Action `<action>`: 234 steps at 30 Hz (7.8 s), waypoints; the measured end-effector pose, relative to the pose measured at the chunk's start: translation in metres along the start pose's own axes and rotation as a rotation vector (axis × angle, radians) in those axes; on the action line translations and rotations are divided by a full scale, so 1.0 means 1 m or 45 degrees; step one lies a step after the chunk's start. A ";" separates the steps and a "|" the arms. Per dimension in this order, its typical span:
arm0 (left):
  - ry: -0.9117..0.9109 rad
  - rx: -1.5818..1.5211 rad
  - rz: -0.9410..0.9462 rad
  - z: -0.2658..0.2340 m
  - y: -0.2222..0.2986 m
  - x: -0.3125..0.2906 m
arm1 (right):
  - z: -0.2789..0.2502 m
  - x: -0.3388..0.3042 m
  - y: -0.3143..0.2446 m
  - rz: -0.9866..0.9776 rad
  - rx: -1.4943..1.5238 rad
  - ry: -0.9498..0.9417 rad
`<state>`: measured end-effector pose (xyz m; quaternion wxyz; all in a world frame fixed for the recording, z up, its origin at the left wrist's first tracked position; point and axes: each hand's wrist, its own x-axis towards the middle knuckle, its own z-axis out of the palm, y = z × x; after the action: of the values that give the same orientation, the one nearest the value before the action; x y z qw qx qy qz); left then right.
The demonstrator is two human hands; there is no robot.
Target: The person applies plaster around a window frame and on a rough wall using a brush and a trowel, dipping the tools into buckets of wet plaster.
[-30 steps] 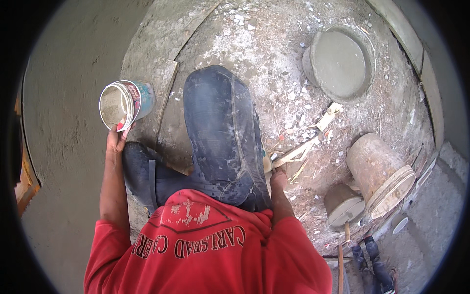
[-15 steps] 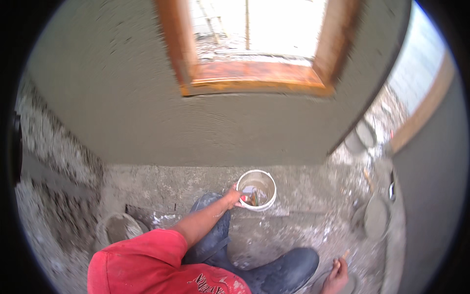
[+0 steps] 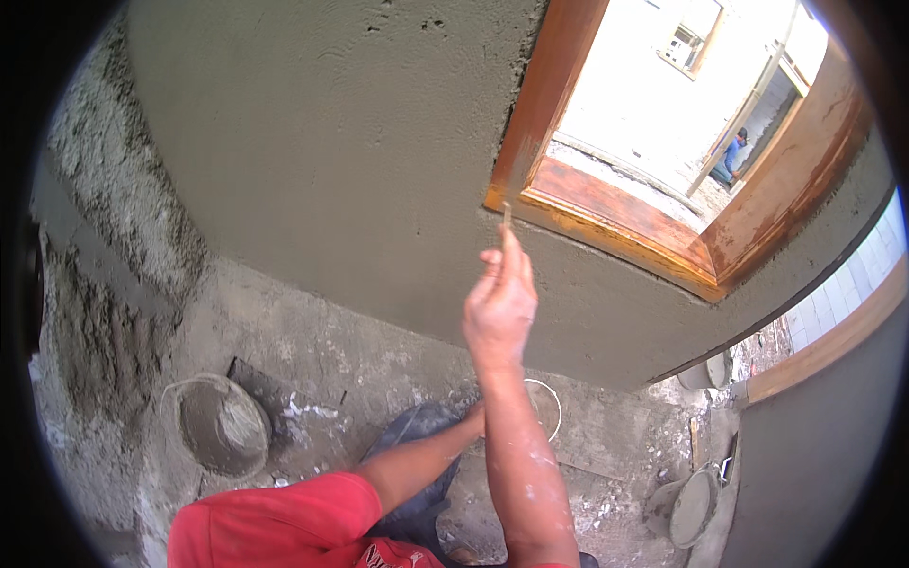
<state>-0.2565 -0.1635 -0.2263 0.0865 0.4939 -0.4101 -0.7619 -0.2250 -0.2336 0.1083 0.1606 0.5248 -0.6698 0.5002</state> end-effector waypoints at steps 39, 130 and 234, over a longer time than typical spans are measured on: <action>-0.445 -0.164 -0.093 -0.008 -0.056 -0.006 | 0.079 0.053 -0.029 0.451 -0.295 -0.191; -0.057 0.171 0.246 -0.032 -0.039 0.057 | -0.189 -0.222 0.167 1.372 0.298 -0.012; -0.306 -0.002 0.120 0.032 -0.045 -0.005 | -0.067 0.155 -0.097 -0.369 -0.538 0.352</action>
<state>-0.2682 -0.1141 -0.2494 0.0727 0.3790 -0.4397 -0.8110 -0.2237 -0.2568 0.3016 0.4258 0.4969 -0.6489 0.3882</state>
